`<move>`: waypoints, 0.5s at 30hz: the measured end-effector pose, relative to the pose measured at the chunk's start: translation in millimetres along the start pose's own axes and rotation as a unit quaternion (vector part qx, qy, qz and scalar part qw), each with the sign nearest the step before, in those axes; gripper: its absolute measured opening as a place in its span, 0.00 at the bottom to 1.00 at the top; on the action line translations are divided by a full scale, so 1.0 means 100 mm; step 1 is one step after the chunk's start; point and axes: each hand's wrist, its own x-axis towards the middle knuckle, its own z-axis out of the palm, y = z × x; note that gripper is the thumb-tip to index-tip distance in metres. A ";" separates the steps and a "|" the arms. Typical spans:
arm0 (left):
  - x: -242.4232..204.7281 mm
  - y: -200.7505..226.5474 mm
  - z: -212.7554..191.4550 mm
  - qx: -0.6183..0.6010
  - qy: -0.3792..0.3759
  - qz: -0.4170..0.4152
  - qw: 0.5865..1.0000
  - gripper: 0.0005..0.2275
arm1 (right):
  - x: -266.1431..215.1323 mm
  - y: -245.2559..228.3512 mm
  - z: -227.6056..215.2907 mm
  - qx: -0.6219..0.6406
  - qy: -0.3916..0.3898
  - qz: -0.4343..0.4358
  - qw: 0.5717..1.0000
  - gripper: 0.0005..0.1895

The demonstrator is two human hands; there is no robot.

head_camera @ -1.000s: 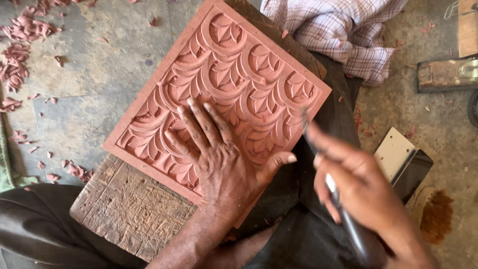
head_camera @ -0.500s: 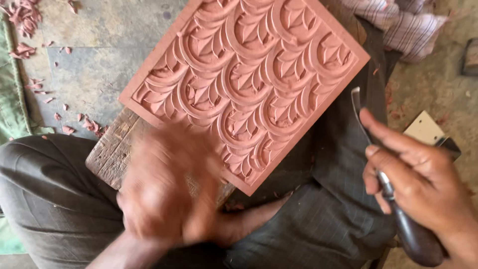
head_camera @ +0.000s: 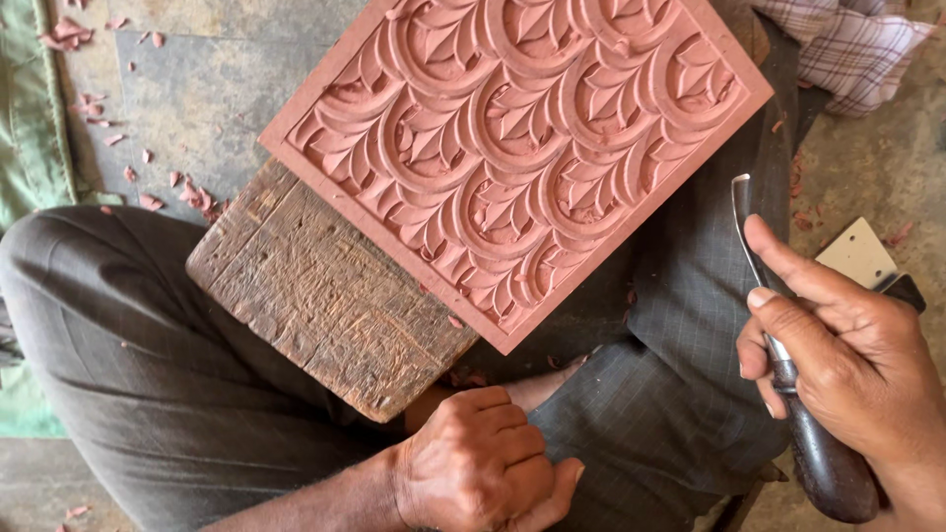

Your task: The person carves a decorative floral pattern into a reddish wooden block using various chisels and gouges while sitting on the floor. They handle different carving tools one at a time to detail the surface and remove wood shavings.

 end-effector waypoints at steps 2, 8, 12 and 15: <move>-0.02 0.01 0.00 -0.002 -0.005 -0.006 1.000 0.21 | 0.00 0.01 0.00 -0.003 -0.004 -0.004 1.000 0.30; -0.03 -0.02 -0.02 0.016 -0.013 -0.005 1.000 0.19 | 0.00 0.06 0.00 -0.016 -0.025 -0.008 1.000 0.30; -0.05 -0.05 0.01 0.018 -0.015 0.001 1.000 0.17 | 0.01 0.05 0.01 -0.026 -0.035 -0.006 0.999 0.29; -0.03 -0.12 0.12 0.123 -0.037 -0.006 0.992 0.14 | 0.00 0.02 0.03 -0.041 -0.025 -0.003 0.999 0.29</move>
